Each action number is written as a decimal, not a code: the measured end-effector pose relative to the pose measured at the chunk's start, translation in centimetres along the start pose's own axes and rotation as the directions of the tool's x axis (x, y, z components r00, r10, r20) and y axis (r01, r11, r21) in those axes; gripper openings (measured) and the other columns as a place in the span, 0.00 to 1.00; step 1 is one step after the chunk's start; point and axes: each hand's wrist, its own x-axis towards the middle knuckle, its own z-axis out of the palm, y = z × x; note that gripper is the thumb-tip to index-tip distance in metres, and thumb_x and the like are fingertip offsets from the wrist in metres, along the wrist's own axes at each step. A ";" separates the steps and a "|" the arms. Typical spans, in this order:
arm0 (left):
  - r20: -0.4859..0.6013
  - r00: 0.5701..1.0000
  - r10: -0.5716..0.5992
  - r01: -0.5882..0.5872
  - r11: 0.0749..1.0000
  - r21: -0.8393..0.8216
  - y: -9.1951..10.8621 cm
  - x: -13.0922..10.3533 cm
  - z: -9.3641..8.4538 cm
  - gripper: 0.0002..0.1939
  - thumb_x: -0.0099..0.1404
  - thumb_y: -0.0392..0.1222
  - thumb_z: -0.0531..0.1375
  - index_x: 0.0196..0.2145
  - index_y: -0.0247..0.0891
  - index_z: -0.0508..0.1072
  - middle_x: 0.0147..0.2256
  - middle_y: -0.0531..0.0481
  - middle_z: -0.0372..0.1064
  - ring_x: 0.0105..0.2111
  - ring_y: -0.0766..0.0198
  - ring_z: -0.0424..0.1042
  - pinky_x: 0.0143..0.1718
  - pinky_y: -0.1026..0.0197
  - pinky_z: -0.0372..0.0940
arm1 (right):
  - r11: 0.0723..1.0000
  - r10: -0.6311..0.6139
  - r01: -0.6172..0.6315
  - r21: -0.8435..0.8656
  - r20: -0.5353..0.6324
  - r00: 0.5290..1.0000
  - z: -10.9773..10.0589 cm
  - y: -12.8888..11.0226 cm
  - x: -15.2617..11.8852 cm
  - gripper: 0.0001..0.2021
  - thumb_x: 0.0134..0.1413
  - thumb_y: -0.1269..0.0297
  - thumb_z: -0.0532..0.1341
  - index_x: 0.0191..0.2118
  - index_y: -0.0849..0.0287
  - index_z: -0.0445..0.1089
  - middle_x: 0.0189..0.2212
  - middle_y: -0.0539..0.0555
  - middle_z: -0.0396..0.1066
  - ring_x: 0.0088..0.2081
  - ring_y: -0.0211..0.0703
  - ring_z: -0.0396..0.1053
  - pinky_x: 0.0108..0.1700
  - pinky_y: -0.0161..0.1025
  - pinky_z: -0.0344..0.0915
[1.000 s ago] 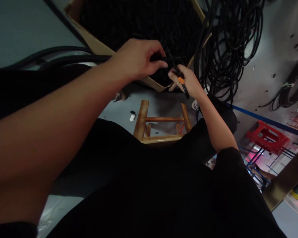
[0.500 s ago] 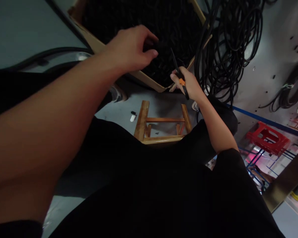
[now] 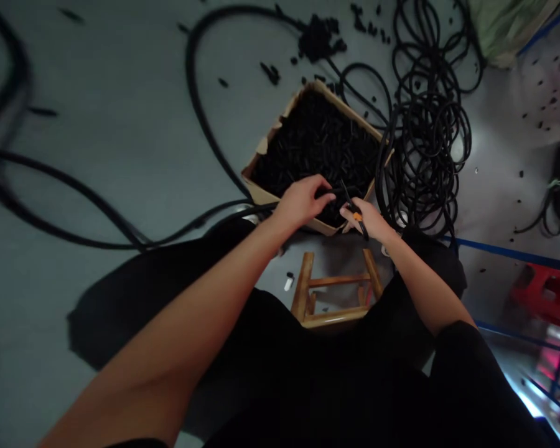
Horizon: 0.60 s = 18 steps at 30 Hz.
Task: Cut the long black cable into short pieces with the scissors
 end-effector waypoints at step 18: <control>0.156 0.986 0.060 -0.089 0.978 0.187 -0.4 -0.7 -0.1 0.11 0.82 0.42 0.59 0.56 0.43 0.79 0.57 0.41 0.82 0.57 0.49 0.82 0.57 0.52 0.76 | 0.990 -0.099 0.089 -0.106 -0.095 0.990 1.3 1.8 1.6 0.20 0.62 0.42 0.64 0.39 0.56 0.69 0.33 0.51 0.73 0.36 0.43 0.69 0.41 0.39 0.65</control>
